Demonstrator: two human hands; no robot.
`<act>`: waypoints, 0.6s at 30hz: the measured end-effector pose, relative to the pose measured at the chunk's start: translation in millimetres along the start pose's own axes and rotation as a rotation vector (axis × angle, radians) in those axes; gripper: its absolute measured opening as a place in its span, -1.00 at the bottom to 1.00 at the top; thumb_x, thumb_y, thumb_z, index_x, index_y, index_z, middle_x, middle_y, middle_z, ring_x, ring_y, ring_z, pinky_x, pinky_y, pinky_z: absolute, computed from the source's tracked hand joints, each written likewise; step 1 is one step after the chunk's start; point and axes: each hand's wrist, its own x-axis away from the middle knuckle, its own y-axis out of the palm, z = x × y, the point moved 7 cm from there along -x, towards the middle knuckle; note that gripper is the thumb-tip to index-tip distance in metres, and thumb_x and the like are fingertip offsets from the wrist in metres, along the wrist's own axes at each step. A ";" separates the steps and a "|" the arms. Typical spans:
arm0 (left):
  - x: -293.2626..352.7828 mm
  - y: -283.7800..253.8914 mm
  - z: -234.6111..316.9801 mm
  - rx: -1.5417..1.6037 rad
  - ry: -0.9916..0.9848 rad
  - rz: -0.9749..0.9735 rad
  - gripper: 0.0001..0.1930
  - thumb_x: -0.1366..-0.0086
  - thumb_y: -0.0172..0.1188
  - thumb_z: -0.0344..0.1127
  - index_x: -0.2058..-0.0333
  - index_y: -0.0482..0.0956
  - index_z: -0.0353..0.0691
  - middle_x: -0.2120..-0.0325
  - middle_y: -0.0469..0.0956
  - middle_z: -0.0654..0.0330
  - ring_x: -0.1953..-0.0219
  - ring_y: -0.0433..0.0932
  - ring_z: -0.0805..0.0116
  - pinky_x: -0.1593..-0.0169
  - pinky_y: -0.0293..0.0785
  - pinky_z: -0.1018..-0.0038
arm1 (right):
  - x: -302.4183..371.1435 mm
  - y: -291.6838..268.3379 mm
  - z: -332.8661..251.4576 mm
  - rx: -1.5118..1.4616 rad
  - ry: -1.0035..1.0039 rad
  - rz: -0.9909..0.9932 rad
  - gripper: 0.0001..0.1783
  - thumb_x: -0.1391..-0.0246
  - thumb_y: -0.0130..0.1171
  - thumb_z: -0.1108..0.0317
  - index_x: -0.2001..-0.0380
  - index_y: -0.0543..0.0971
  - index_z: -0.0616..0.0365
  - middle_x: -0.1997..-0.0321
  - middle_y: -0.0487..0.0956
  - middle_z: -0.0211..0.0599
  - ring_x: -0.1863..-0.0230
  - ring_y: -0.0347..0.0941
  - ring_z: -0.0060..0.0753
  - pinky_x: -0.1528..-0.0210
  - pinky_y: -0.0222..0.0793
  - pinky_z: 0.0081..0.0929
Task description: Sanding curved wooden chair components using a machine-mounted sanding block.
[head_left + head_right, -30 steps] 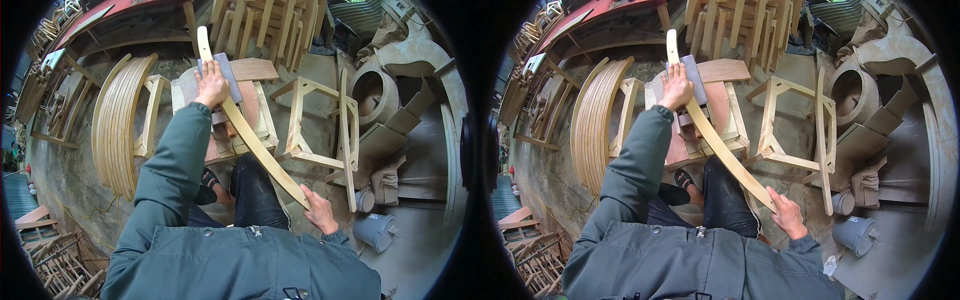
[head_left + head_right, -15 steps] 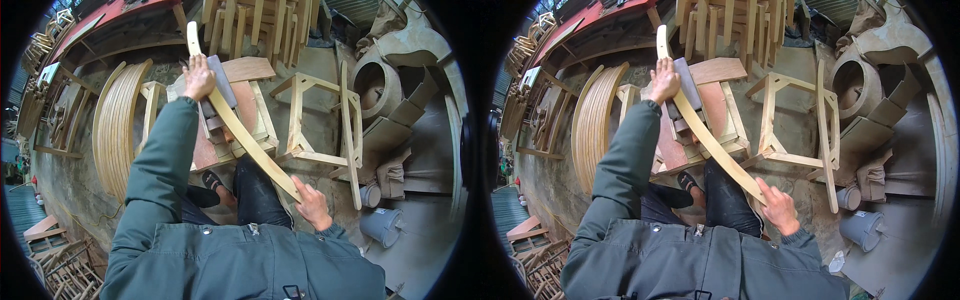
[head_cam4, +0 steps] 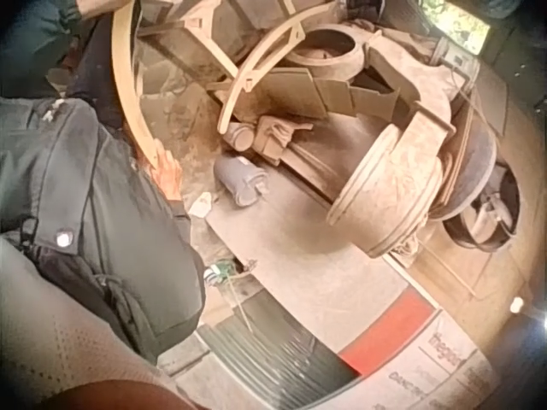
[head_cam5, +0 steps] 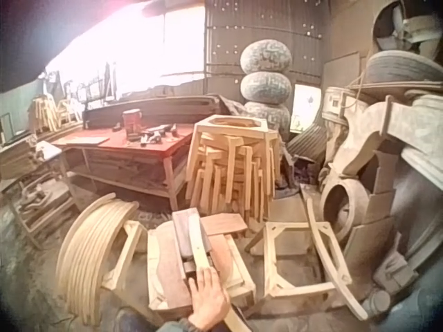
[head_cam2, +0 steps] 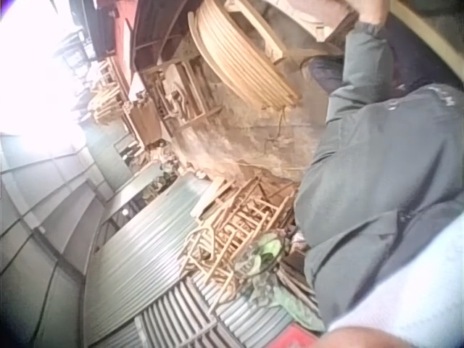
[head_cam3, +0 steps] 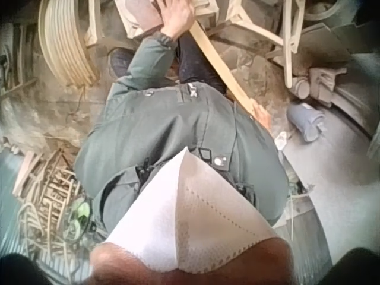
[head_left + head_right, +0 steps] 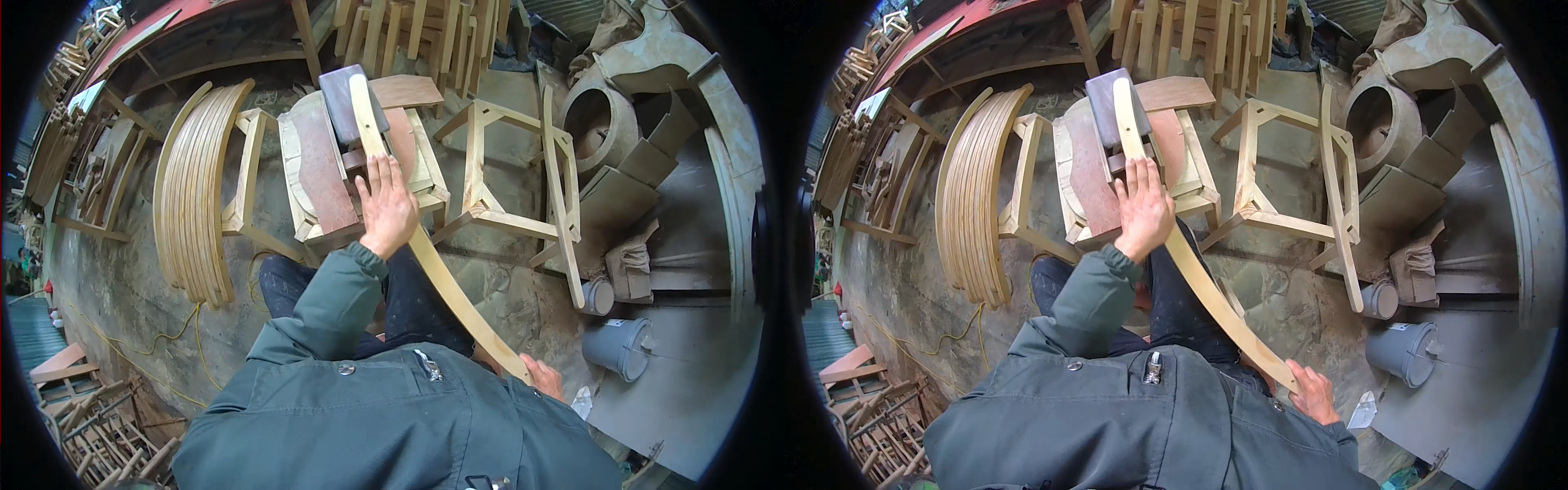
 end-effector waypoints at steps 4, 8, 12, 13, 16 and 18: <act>35.8 -7.8 11.0 0.270 -0.049 0.033 -0.15 -0.30 0.16 -0.22 -0.46 0.07 -0.51 -0.52 -0.05 -0.27 -0.60 -0.21 -0.22 -0.52 -0.19 -0.26 | 38.5 5.1 7.4 0.050 -0.003 0.049 -0.06 0.29 0.38 0.53 -0.31 0.44 -0.11 0.30 0.54 -0.14 0.29 0.57 0.12 0.25 0.49 -0.02; 26.5 -19.9 -10.9 0.483 -0.139 0.186 -0.13 -0.28 0.18 -0.29 -0.47 0.02 -0.52 -0.52 -0.11 -0.35 -0.60 -0.26 -0.27 -0.53 -0.21 -0.22 | 17.7 -6.3 -10.1 -0.096 -0.071 0.182 -0.17 0.29 0.37 0.54 -0.22 0.55 -0.01 0.27 0.59 -0.13 0.24 0.62 0.07 0.20 0.57 -0.11; -17.7 -17.5 -33.6 0.512 -0.185 0.143 -0.17 -0.26 0.08 -0.38 -0.46 0.02 -0.54 -0.51 -0.12 -0.37 -0.60 -0.27 -0.27 -0.55 -0.21 -0.19 | -14.2 9.1 -12.9 -0.206 -0.147 0.246 -0.21 0.29 0.38 0.53 -0.19 0.58 0.06 0.23 0.62 -0.12 0.24 0.63 0.04 0.18 0.60 -0.17; -24.9 -15.4 -32.8 0.501 -0.203 0.095 -0.18 -0.25 0.04 -0.39 -0.45 0.02 -0.55 -0.53 -0.11 -0.32 -0.61 -0.26 -0.23 -0.55 -0.25 -0.23 | -20.4 13.9 -12.6 -0.228 -0.141 0.249 -0.20 0.28 0.38 0.53 -0.20 0.57 0.08 0.22 0.62 -0.11 0.26 0.63 0.03 0.19 0.60 -0.18; -39.5 -3.1 -33.0 0.313 -0.176 0.000 -0.18 -0.26 0.04 -0.33 -0.45 0.04 -0.55 -0.53 -0.08 -0.26 -0.61 -0.23 -0.20 -0.53 -0.28 -0.29 | -40.8 22.3 -1.1 -0.238 -0.145 0.249 -0.18 0.28 0.39 0.51 -0.23 0.57 0.06 0.20 0.63 -0.10 0.26 0.64 0.01 0.20 0.60 -0.18; -56.2 7.6 -51.4 0.279 -0.190 0.005 -0.18 -0.27 0.03 -0.27 -0.45 0.05 -0.54 -0.54 -0.07 -0.24 -0.61 -0.22 -0.19 -0.50 -0.31 -0.38 | -64.9 17.4 -3.1 -0.149 -0.133 0.201 -0.16 0.26 0.38 0.49 -0.26 0.55 0.01 0.19 0.63 -0.09 0.23 0.64 0.03 0.19 0.60 -0.17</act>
